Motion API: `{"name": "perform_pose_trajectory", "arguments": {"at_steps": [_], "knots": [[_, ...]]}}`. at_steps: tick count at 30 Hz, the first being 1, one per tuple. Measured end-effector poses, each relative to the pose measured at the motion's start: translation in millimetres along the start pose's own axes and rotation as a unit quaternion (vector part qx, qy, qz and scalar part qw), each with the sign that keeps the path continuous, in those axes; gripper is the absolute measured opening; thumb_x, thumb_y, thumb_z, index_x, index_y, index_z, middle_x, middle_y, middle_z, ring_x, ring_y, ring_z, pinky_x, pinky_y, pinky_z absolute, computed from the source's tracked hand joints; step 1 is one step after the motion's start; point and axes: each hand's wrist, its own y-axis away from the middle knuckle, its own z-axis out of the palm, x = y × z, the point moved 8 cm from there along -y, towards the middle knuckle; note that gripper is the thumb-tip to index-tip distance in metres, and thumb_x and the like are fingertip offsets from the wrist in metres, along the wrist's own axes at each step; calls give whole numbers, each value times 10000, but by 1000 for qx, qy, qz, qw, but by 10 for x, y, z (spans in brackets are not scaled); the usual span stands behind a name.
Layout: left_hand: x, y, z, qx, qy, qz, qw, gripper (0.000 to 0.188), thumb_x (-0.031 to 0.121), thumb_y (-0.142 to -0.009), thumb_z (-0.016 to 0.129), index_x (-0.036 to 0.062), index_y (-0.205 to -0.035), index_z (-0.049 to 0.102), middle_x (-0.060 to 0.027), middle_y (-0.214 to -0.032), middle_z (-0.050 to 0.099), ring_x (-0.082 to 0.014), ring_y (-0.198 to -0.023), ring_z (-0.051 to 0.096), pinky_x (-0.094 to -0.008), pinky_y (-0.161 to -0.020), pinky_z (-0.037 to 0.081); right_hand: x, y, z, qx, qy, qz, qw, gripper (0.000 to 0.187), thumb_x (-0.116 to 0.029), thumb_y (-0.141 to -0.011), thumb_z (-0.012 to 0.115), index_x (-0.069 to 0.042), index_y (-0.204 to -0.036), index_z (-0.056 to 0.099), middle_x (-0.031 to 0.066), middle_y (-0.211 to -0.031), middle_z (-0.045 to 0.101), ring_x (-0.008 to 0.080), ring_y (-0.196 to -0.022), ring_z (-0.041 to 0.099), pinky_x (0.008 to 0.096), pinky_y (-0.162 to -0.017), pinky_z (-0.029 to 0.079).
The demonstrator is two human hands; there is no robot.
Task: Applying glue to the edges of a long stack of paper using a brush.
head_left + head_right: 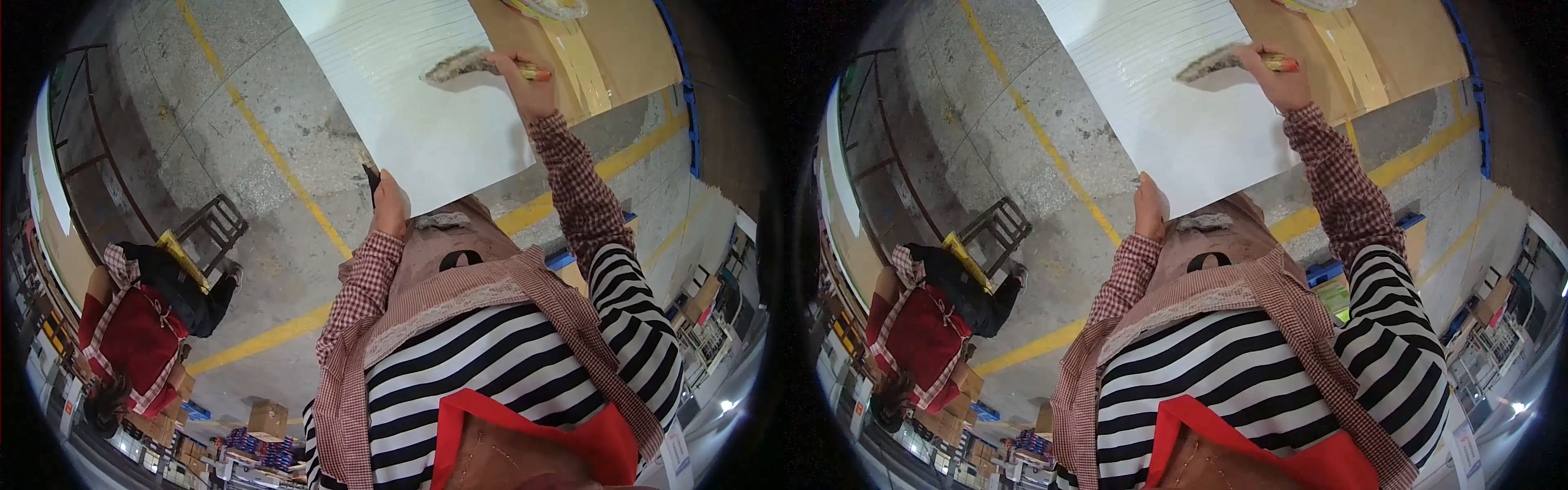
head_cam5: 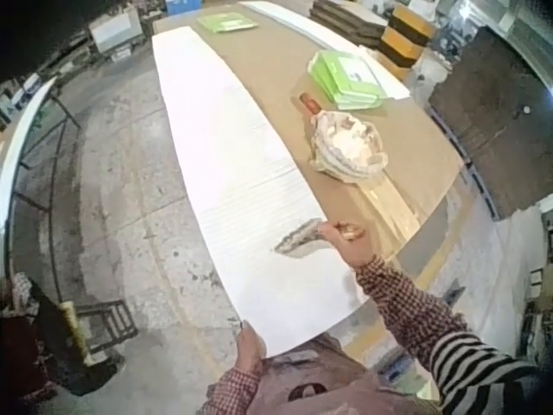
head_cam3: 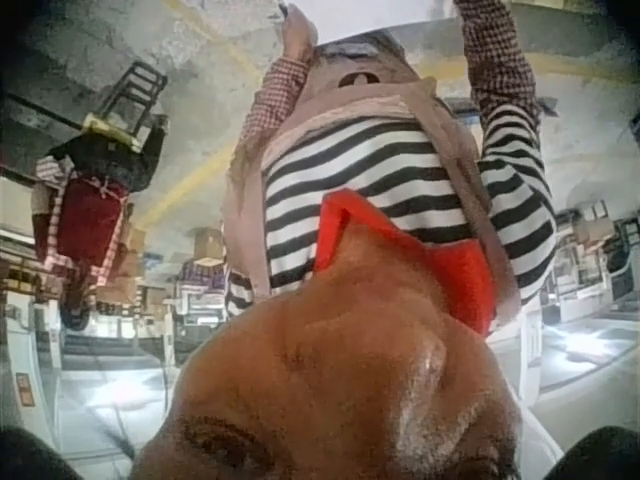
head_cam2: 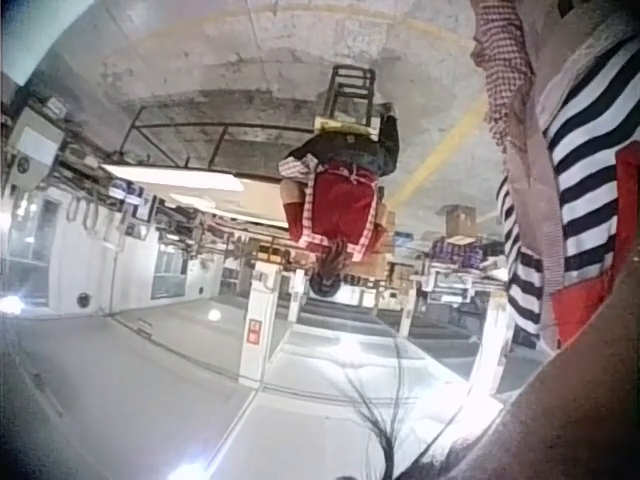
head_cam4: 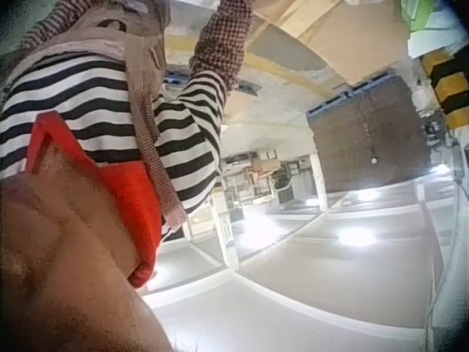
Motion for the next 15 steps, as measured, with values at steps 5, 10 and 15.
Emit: {"name": "perform_pose_trajectory", "arguments": {"at_steps": [5, 10, 15], "knots": [[97, 103, 14, -1, 47, 17, 999, 544, 423, -985, 345, -65, -1148, 522, -74, -1024, 567, -162, -887, 517, -285, -764, 429, 358, 720, -165, -50, -20, -9, 999, 124, -98, -827, 650, 9, -764, 642, -27, -687, 582, 54, -664, 536, 205, -636, 456], [261, 208, 101, -20, -55, 4, 998, 540, 433, -978, 359, -52, -1136, 536, -73, -1033, 574, -158, -920, 531, -289, -815, 437, 31, 513, -49, -65, -14, 15, 998, 133, -104, -826, 659, 15, -770, 638, -10, -715, 604, 56, -690, 544, 211, -640, 460], [256, 171, 88, 8, 1, 102, 995, 593, 444, -979, 355, -78, -1232, 476, -103, -1135, 541, -170, -1016, 495, -269, -890, 392, -473, -214, 807, -68, 24, -164, 984, 151, -120, -792, 713, 11, -797, 637, 23, -776, 627, 78, -712, 563, 211, -652, 464]]}}
